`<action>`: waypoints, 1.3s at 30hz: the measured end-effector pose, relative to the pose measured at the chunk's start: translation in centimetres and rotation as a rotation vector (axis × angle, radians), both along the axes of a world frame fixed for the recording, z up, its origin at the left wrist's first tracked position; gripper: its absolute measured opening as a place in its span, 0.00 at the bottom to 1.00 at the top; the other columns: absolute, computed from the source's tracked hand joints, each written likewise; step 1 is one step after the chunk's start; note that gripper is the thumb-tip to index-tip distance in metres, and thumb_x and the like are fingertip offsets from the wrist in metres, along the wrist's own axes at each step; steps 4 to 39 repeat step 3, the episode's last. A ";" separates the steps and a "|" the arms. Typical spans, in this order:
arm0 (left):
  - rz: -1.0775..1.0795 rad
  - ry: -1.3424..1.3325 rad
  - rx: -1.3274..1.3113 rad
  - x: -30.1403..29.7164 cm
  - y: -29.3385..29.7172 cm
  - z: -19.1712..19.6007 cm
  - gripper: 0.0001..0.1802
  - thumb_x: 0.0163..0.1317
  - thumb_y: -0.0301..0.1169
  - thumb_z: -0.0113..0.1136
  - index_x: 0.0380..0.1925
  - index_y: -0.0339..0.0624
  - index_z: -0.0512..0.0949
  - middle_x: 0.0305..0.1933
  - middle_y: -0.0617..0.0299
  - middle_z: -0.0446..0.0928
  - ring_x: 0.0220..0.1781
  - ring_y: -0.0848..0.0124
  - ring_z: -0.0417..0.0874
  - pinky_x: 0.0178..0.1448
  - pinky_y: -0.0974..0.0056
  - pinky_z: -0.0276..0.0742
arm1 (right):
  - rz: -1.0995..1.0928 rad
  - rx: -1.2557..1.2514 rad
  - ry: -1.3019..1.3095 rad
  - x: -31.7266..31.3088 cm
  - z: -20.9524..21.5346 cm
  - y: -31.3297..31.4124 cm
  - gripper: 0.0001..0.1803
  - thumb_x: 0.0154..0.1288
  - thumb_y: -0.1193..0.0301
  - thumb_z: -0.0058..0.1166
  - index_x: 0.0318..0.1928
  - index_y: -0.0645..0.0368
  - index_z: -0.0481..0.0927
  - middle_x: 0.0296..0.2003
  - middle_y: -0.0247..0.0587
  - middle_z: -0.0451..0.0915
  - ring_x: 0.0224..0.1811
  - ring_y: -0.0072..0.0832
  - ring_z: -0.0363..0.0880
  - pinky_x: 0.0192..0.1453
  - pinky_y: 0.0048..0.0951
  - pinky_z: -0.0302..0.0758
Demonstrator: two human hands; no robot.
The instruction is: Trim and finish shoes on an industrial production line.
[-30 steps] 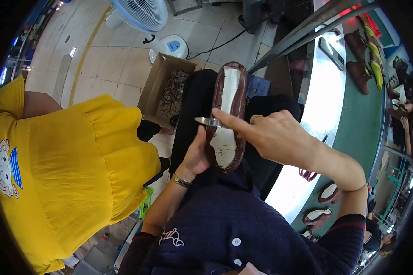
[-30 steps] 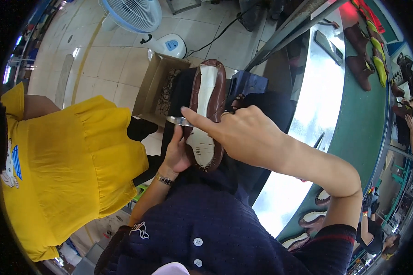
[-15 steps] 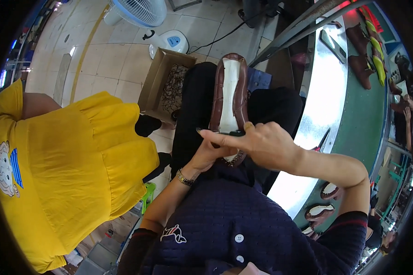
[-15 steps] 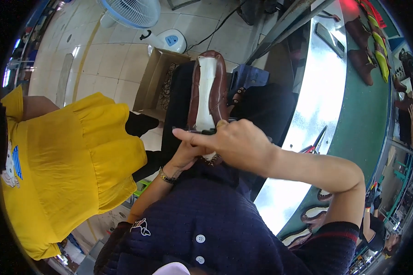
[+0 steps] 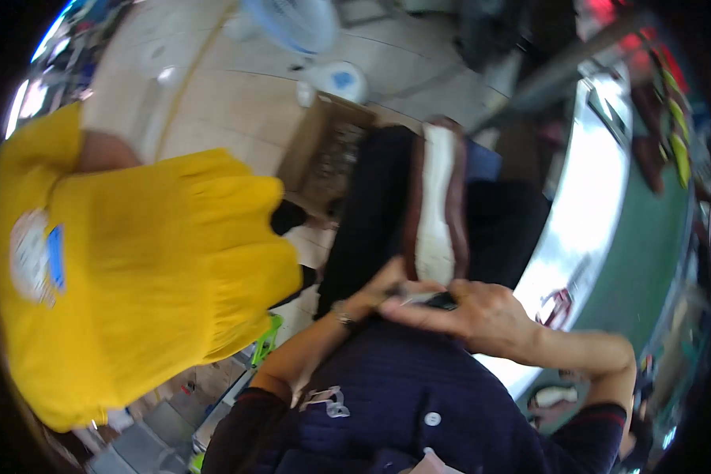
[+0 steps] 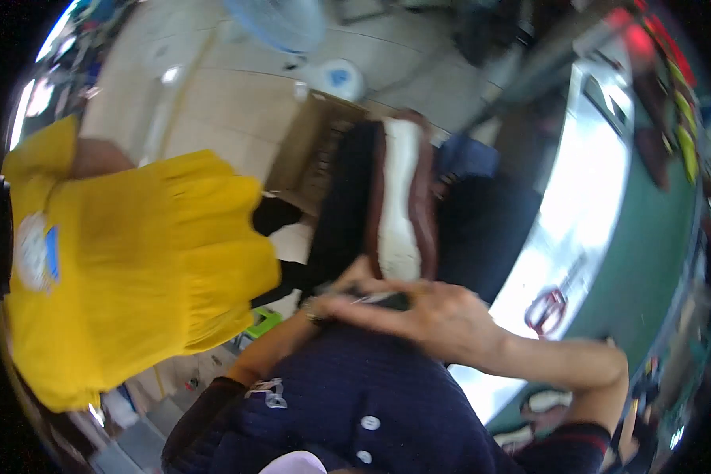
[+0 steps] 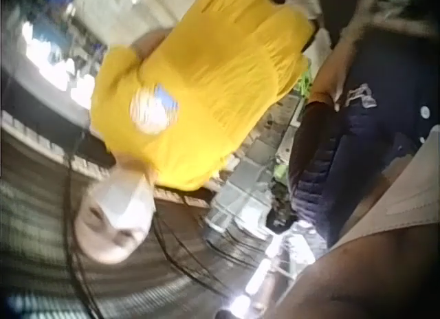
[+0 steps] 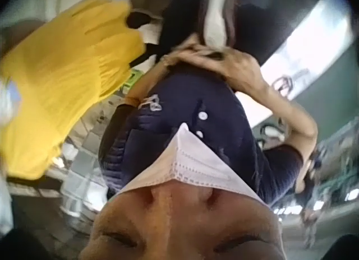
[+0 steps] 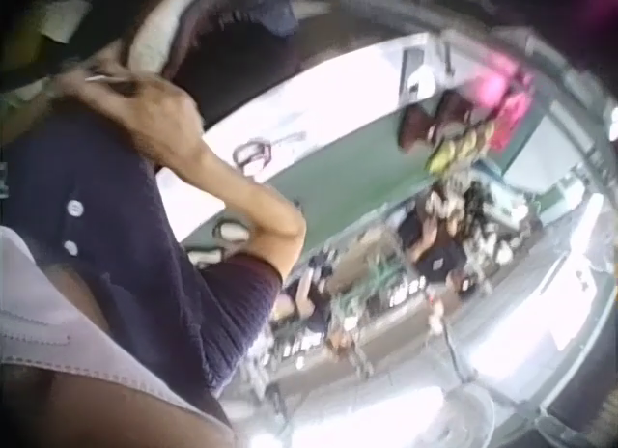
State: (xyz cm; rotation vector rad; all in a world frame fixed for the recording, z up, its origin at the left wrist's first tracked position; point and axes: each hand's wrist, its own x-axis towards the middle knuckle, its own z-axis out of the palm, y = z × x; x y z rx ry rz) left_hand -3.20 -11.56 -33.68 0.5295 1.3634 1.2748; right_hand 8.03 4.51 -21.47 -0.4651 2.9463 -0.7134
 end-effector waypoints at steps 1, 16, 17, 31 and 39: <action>-0.079 -0.001 -0.050 -0.5 0.0 0.8 0.17 0.59 0.30 0.68 0.46 0.35 0.78 0.37 0.62 0.83 0.42 0.72 0.84 0.47 0.66 0.81 | -0.026 0.140 -0.094 -0.2 -0.5 1.0 0.49 0.59 0.76 0.49 0.73 0.16 0.46 0.30 0.49 0.77 0.18 0.28 0.78 0.20 0.26 0.74; -0.078 0.085 -0.111 -3.7 -0.6 2.9 0.14 0.62 0.31 0.65 0.44 0.35 0.78 0.33 0.63 0.83 0.40 0.71 0.84 0.45 0.66 0.81 | -0.044 0.308 -0.187 -0.7 -0.7 1.8 0.49 0.57 0.76 0.51 0.73 0.15 0.49 0.25 0.45 0.74 0.18 0.31 0.77 0.21 0.30 0.75; -0.078 0.085 -0.111 -3.7 -0.6 2.9 0.14 0.62 0.31 0.65 0.44 0.35 0.78 0.33 0.63 0.83 0.40 0.71 0.84 0.45 0.66 0.81 | -0.044 0.308 -0.187 -0.7 -0.7 1.8 0.49 0.57 0.76 0.51 0.73 0.15 0.49 0.25 0.45 0.74 0.18 0.31 0.77 0.21 0.30 0.75; -0.078 0.085 -0.111 -3.7 -0.6 2.9 0.14 0.62 0.31 0.65 0.44 0.35 0.78 0.33 0.63 0.83 0.40 0.71 0.84 0.45 0.66 0.81 | -0.044 0.308 -0.187 -0.7 -0.7 1.8 0.49 0.57 0.76 0.51 0.73 0.15 0.49 0.25 0.45 0.74 0.18 0.31 0.77 0.21 0.30 0.75; -0.078 0.085 -0.111 -3.7 -0.6 2.9 0.14 0.62 0.31 0.65 0.44 0.35 0.78 0.33 0.63 0.83 0.40 0.71 0.84 0.45 0.66 0.81 | -0.044 0.308 -0.187 -0.7 -0.7 1.8 0.49 0.57 0.76 0.51 0.73 0.15 0.49 0.25 0.45 0.74 0.18 0.31 0.77 0.21 0.30 0.75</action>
